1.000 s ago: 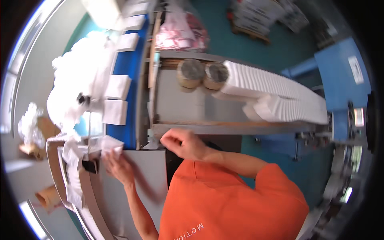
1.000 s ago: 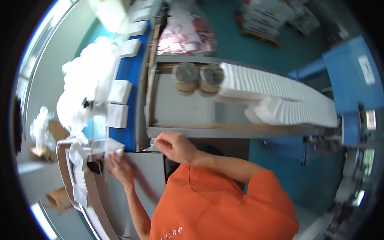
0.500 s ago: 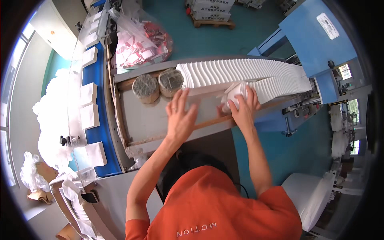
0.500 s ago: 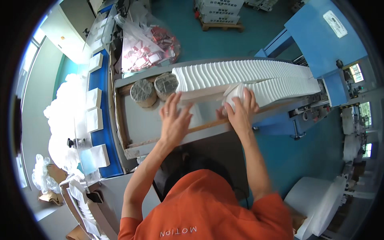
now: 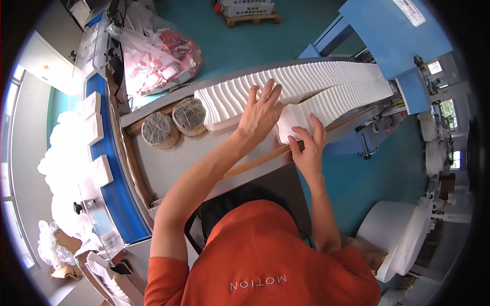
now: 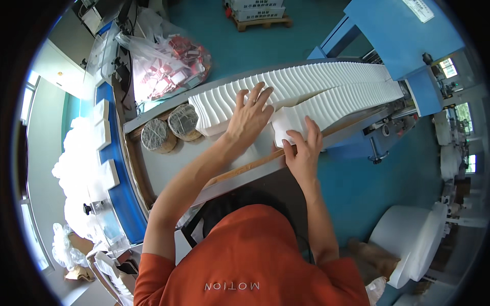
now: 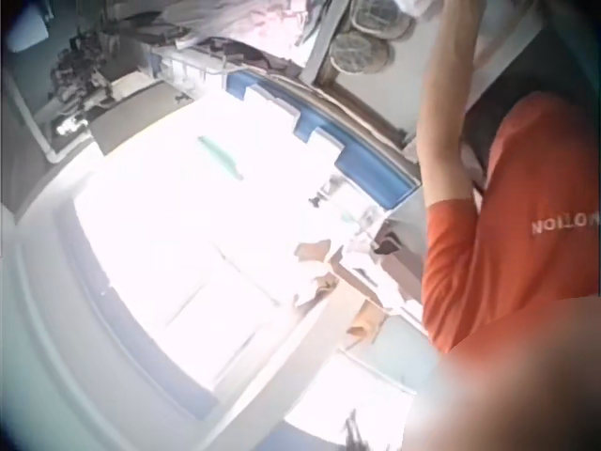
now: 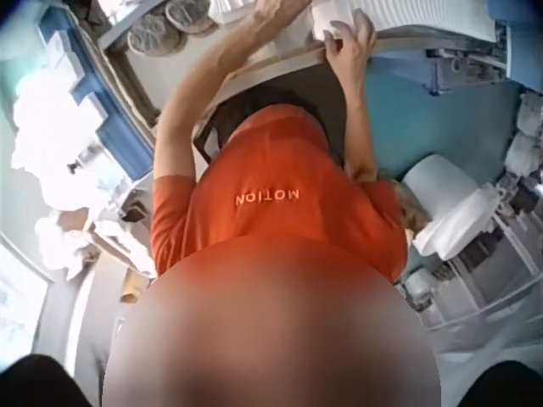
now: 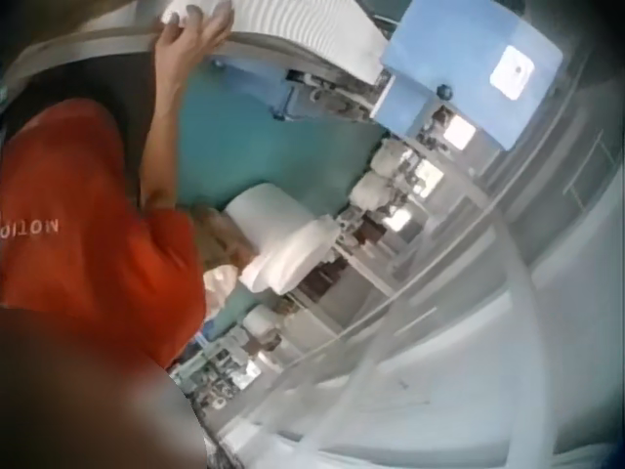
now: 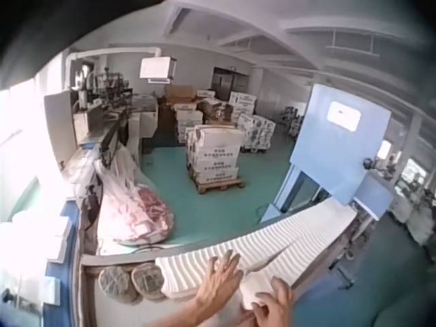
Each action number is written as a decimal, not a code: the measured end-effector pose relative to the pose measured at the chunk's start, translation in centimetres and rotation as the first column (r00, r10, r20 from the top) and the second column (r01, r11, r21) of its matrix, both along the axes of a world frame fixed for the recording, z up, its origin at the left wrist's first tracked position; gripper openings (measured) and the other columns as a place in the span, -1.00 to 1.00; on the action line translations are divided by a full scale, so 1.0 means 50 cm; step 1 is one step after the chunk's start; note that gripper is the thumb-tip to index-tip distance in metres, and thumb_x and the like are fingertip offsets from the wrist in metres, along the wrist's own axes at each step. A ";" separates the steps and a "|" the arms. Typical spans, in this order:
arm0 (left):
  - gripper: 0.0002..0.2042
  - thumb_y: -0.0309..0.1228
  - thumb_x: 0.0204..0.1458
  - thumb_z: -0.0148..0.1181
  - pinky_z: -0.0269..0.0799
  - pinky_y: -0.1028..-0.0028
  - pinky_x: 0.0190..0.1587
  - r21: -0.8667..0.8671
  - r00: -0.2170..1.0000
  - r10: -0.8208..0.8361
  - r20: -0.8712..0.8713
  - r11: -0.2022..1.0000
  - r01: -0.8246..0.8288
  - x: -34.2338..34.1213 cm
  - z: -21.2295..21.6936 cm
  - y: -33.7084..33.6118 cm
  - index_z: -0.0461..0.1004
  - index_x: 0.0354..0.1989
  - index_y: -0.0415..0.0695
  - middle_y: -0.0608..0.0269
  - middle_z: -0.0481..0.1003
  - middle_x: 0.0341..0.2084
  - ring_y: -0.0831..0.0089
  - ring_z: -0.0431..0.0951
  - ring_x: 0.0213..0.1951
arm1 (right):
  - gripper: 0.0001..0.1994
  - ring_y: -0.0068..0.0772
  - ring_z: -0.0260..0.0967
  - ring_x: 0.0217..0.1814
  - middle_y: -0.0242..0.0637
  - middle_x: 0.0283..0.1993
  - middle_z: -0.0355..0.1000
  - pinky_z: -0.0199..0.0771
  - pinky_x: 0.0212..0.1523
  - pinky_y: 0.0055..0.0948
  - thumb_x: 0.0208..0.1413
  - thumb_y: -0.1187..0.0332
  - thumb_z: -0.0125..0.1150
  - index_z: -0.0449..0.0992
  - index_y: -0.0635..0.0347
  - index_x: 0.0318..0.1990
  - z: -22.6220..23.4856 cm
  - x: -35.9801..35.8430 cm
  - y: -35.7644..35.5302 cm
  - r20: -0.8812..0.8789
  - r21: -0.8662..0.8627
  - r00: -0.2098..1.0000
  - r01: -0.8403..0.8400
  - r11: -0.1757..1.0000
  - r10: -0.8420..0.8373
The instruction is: Organizing and stacking white paper product pieces on a workstation and placing them into a machine.
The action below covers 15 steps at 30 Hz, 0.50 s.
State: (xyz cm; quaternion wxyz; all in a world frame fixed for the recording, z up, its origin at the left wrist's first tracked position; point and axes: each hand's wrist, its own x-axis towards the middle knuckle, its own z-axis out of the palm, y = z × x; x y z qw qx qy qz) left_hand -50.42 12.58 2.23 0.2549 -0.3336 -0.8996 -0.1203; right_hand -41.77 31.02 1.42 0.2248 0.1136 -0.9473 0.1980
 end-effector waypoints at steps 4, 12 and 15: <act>-0.77 -0.58 -0.11 0.11 0.36 0.21 -0.01 0.221 0.982 -0.032 0.186 0.975 -0.010 0.095 -0.013 -0.024 0.41 -0.21 -0.17 0.08 0.43 -0.10 0.10 0.44 -0.04 | -0.79 0.13 0.04 0.36 -0.04 0.32 0.12 0.15 0.28 0.00 -0.01 0.44 0.33 0.58 0.13 -0.17 -0.002 0.000 0.014 -0.001 -0.053 1.000 -0.010 0.999 0.010; -0.52 -0.54 -0.08 0.23 0.45 0.17 -0.19 0.412 0.816 0.125 0.564 0.814 -0.410 0.188 -0.076 -0.001 0.29 0.08 -0.17 0.05 0.48 -0.27 0.00 0.53 -0.24 | -0.85 0.18 0.00 0.37 -0.05 0.35 0.09 0.12 0.30 0.07 0.04 0.41 0.31 0.61 0.12 -0.21 0.001 -0.002 -0.001 0.011 -0.018 0.999 -0.049 0.999 0.050; -0.37 -0.47 -0.08 0.31 0.47 0.14 -0.17 0.502 0.844 0.168 0.510 0.738 -0.450 0.186 -0.078 0.009 0.19 0.20 -0.17 -0.01 0.47 -0.19 -0.03 0.55 -0.22 | -0.86 0.18 0.00 0.37 -0.04 0.35 0.09 0.11 0.31 0.06 0.07 0.38 0.30 0.62 0.12 -0.21 0.005 0.002 -0.010 0.035 -0.011 0.998 -0.054 0.998 0.054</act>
